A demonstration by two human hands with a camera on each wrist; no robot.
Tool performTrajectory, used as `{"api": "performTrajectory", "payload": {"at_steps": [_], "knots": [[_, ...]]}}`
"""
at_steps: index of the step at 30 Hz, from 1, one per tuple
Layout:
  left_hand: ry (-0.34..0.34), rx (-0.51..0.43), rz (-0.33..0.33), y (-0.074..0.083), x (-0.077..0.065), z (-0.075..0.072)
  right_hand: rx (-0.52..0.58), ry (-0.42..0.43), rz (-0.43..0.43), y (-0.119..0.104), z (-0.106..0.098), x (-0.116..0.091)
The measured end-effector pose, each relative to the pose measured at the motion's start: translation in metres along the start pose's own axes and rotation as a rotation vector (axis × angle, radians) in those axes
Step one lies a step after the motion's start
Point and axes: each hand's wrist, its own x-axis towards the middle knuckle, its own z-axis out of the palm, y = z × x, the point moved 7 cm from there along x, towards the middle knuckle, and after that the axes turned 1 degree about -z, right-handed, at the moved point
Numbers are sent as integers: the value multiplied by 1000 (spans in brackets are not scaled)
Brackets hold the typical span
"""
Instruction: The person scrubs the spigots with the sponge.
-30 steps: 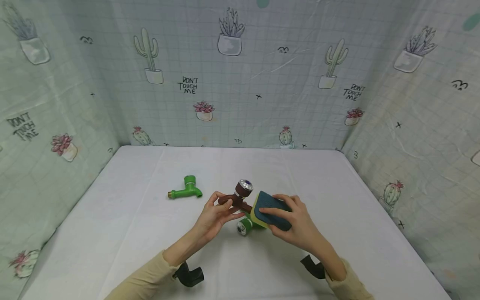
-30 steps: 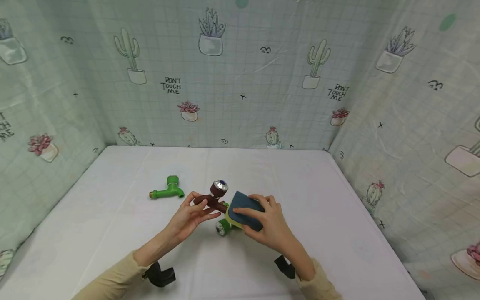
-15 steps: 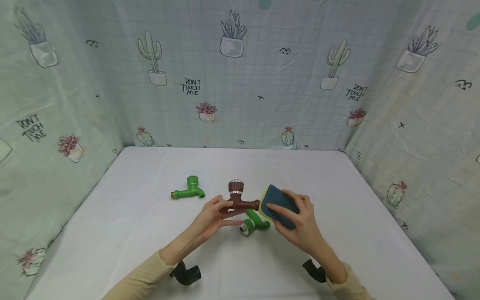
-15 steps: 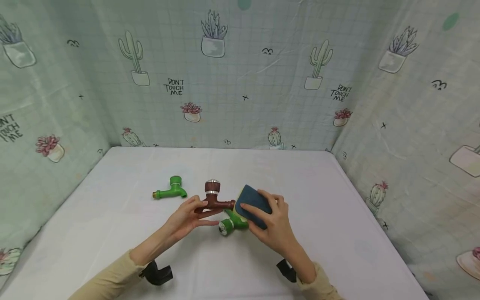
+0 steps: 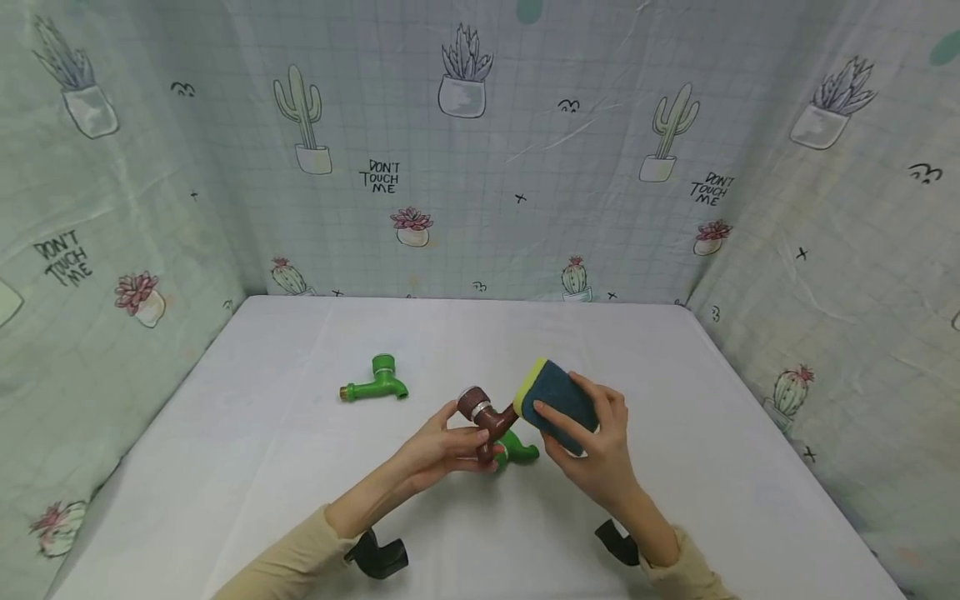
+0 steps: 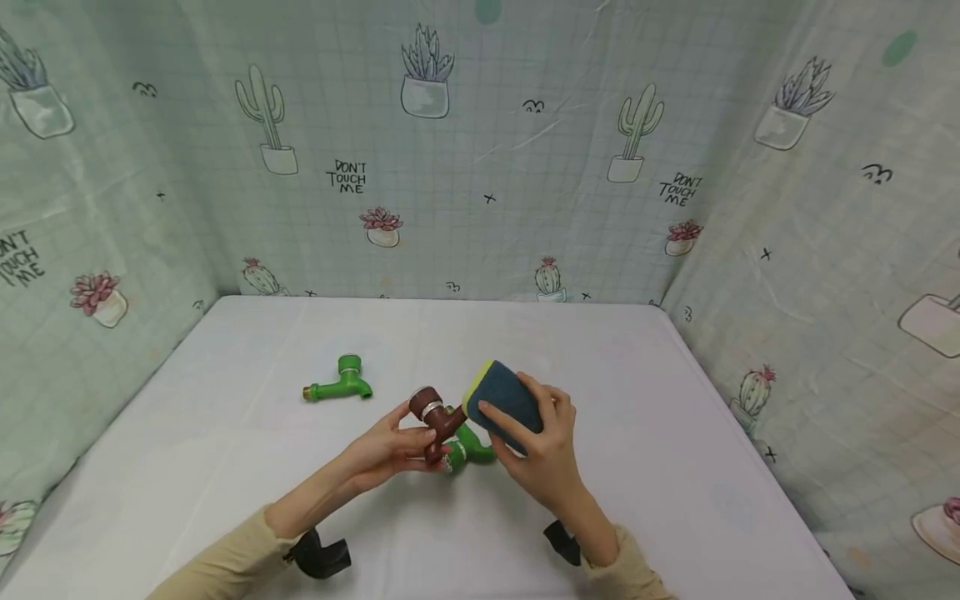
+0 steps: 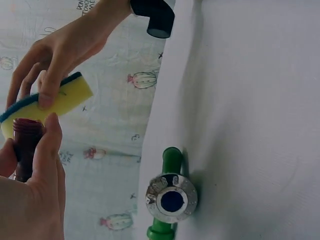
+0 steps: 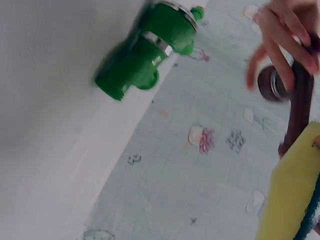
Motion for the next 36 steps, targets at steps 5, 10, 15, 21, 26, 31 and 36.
{"api": "performTrajectory", "payload": {"at_steps": [5, 10, 15, 21, 26, 31, 36], "knots": [[34, -13, 3, 1, 1, 4, 7, -15, -99, -16, 7, -3], [67, -35, -46, 1, 0, 6, -29, -16, -191, -24, 10, -4], [41, -114, -85, -1, -3, 9, -124, 55, -240, -20, 4, -2], [43, -112, -89, -1, -3, 5, -149, 118, -227, -11, -2, -1], [26, -64, -74, 2, -2, 5, -81, 97, -221, -15, 2, 0], [30, -26, -49, 10, -2, 4, -6, 22, -237, -26, 10, -1], [125, 61, -33, 16, -3, -3, 44, -55, -244, -26, 13, -2]]}}
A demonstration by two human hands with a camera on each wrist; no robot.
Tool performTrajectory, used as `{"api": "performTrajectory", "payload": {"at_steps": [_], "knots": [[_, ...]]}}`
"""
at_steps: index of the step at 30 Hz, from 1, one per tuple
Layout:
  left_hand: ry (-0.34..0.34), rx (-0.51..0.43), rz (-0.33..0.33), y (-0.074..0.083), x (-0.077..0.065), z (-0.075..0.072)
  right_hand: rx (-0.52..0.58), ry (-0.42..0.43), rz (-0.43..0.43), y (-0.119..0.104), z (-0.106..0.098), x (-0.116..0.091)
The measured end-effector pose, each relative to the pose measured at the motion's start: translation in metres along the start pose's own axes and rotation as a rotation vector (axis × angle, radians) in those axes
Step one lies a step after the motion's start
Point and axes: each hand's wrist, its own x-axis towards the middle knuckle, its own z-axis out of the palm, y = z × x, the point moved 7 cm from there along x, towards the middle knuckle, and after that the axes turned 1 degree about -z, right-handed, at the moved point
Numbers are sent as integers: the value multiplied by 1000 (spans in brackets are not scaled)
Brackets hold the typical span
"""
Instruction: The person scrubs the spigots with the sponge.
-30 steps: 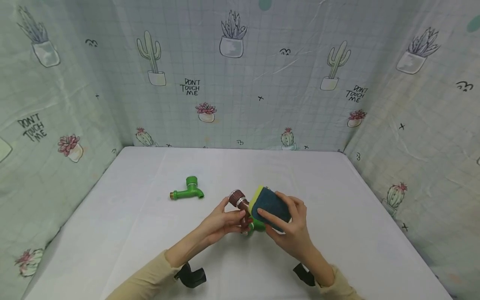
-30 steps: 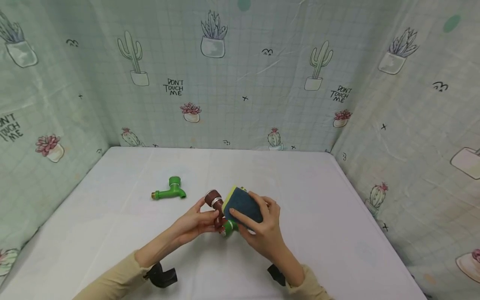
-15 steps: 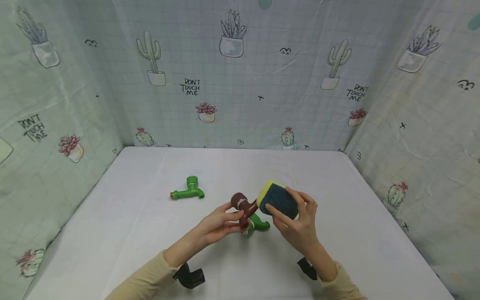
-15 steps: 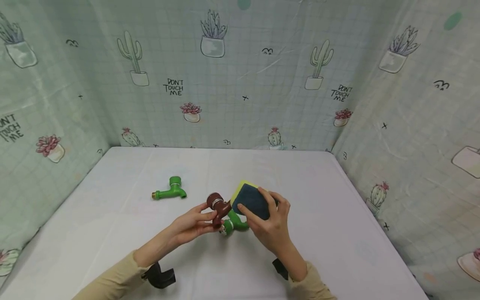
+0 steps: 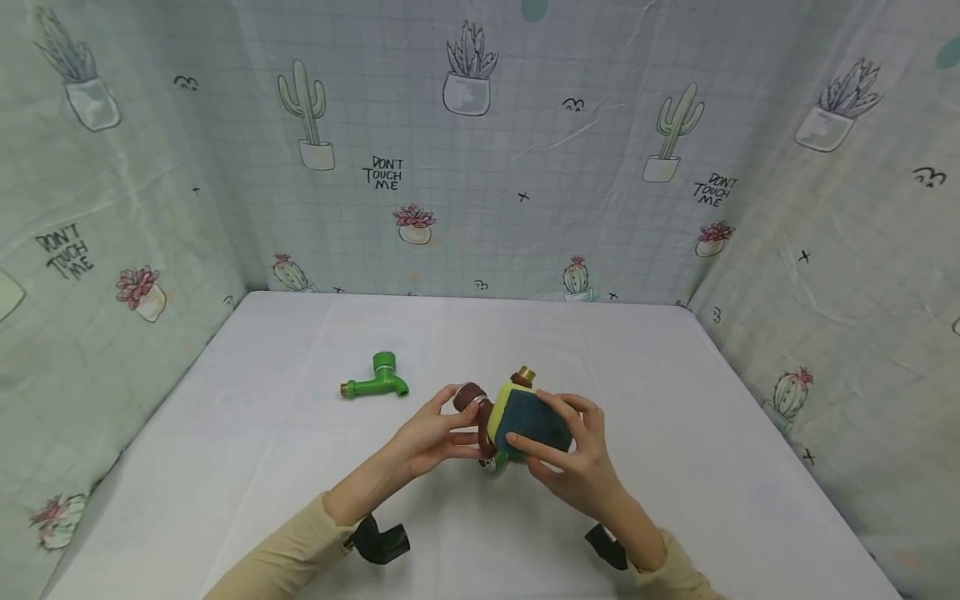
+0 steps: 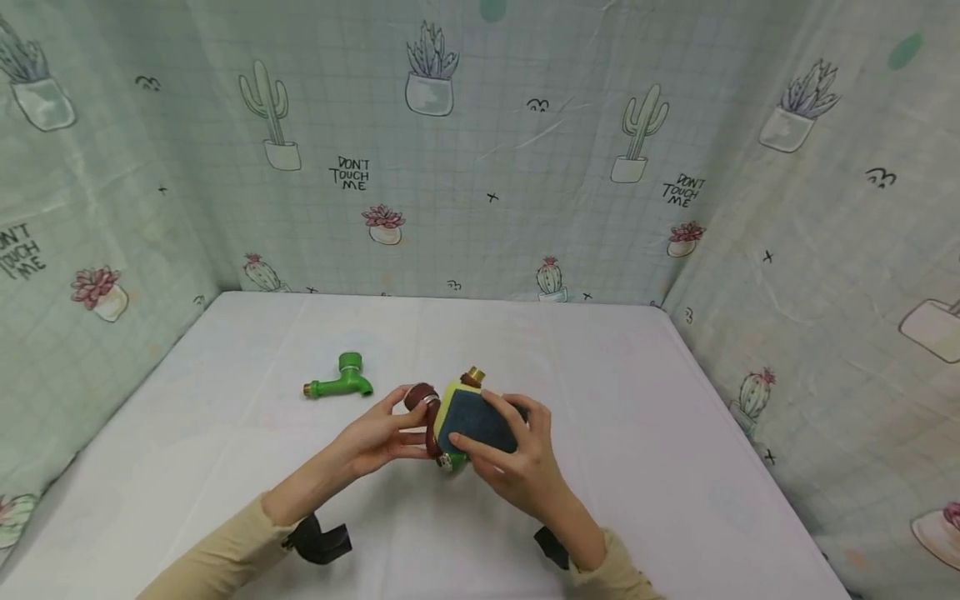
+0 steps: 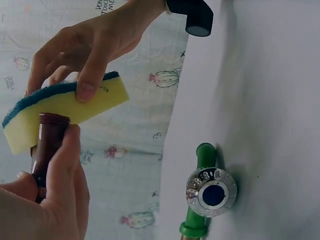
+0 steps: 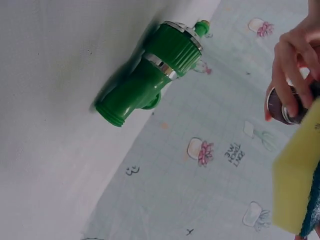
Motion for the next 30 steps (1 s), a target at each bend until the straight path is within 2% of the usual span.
{"api": "performTrajectory", "payload": {"at_steps": [3, 6, 15, 22, 26, 30], "knots": [[55, 40, 16, 2, 0, -3, 4, -46, -8, 1, 2, -1], [69, 39, 22, 3, 1, -3, 7, -65, -9, 1, 4, -1], [90, 17, 47, 2, 2, -2, 32, -26, 23, -2, 3, -2], [100, 33, 94, 1, 2, 1, 29, 5, 37, -3, 4, -3], [114, -42, 57, -4, 2, 1, 26, 12, 37, -3, 4, -3], [84, -163, 25, -8, 2, 1, 27, 21, 77, -1, 2, -4]]}}
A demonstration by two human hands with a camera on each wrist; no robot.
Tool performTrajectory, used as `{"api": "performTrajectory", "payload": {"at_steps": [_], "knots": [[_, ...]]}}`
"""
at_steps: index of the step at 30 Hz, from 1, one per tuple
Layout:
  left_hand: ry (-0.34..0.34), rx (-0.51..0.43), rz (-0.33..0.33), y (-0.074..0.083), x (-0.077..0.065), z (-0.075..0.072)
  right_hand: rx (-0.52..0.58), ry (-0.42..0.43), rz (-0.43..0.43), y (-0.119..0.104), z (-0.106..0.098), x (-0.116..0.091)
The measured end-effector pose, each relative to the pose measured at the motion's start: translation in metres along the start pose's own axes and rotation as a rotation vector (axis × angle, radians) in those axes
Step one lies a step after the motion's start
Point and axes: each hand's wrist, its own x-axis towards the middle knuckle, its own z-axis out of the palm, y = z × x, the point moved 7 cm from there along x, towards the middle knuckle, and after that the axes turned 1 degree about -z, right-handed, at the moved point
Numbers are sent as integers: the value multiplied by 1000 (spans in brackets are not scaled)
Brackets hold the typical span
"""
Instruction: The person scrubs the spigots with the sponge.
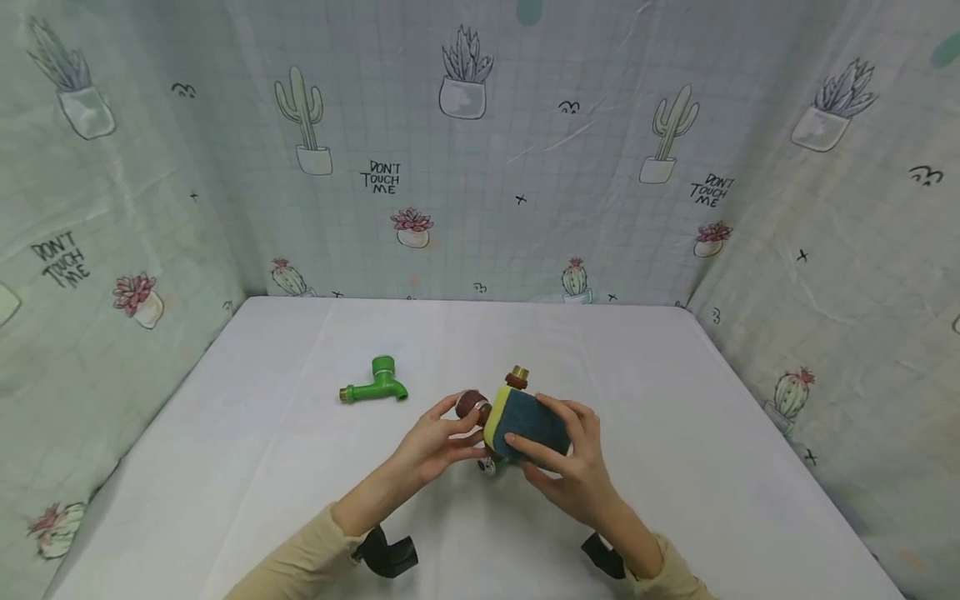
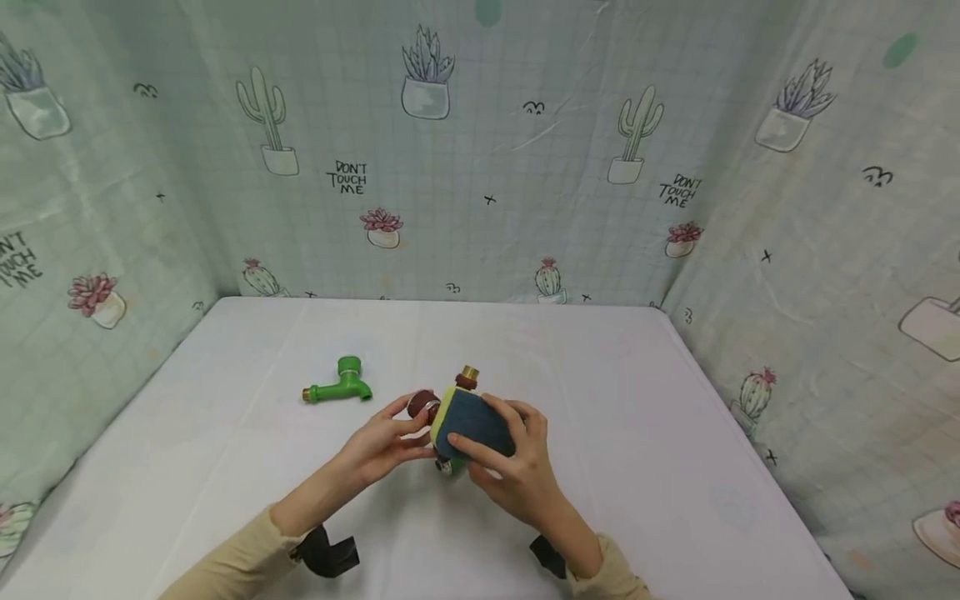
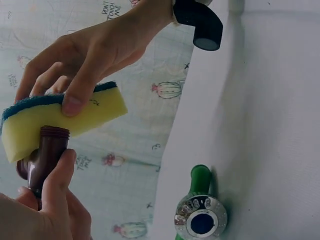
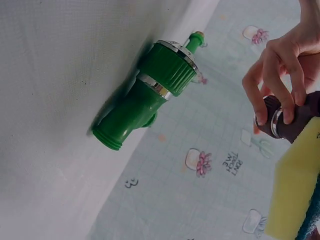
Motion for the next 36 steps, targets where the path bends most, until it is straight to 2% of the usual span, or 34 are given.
{"api": "performTrajectory", "payload": {"at_steps": [7, 13, 17, 23, 29, 36], "knots": [[-111, -134, -1, 4, -4, 8, 36, 43, 124, 7, -2, -3], [-148, -161, 21, 3, -2, 8, 69, 61, 173, 11, -1, -6], [-157, -97, 55, 4, 0, 10, 76, 54, 181, 11, 0, -5], [-146, 41, 83, 3, -2, 11, 52, 41, 137, 6, -1, -3], [-232, 164, 68, -1, -6, 20, 51, 28, 134, 6, 0, -2], [-294, 270, 104, 0, -9, 24, 57, 40, 143, 6, 0, -1]]}}
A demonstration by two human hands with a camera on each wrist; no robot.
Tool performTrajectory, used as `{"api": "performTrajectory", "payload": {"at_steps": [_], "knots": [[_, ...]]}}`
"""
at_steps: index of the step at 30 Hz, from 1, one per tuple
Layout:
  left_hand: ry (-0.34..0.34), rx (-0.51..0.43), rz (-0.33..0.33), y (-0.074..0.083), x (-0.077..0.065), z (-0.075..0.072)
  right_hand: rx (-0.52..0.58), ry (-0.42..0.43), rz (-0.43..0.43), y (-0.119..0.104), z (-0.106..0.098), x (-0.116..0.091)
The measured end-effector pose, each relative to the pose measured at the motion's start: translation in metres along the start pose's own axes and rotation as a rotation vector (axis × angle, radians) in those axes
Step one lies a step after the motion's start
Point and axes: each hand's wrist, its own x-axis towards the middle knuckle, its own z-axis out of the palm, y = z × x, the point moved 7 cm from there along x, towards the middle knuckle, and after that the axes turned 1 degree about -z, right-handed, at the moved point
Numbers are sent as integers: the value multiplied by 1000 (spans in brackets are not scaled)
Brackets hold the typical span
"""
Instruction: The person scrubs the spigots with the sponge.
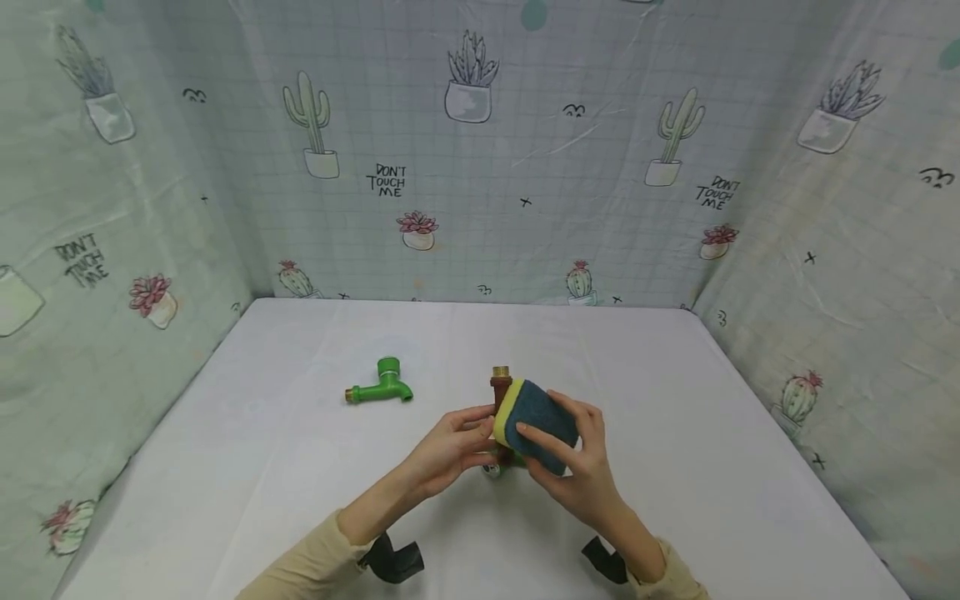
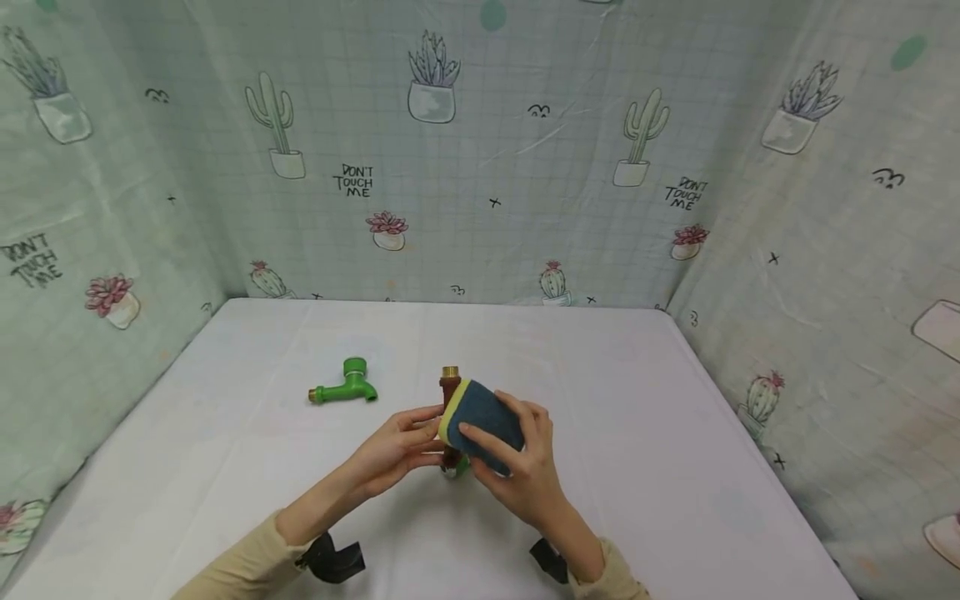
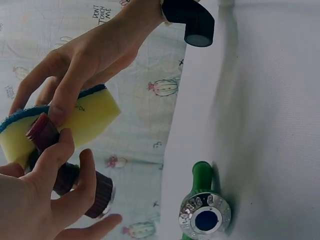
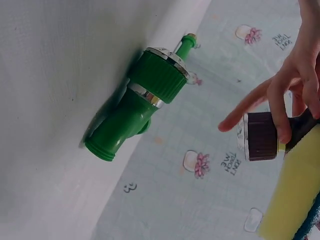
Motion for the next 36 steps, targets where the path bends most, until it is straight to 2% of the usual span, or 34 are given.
{"api": "performTrajectory", "payload": {"at_steps": [5, 9, 14, 22, 28, 36], "knots": [[-68, 35, -3, -1, -1, 5, -4, 14, 9, 3, -1, 1], [-47, 75, -5, -1, -1, 5, -6, 26, 19, 6, -2, 5], [-67, 117, -10, -2, 1, 12, -13, 42, 50, 13, -4, 10], [-95, 125, 12, 1, 3, 19, -20, 54, 67, 20, -6, 20], [-84, 122, 6, 2, 3, 17, -24, 5, 60, 22, -4, 23], [-69, 102, -30, 1, 2, 12, -76, -102, -20, 14, -2, 17]]}}
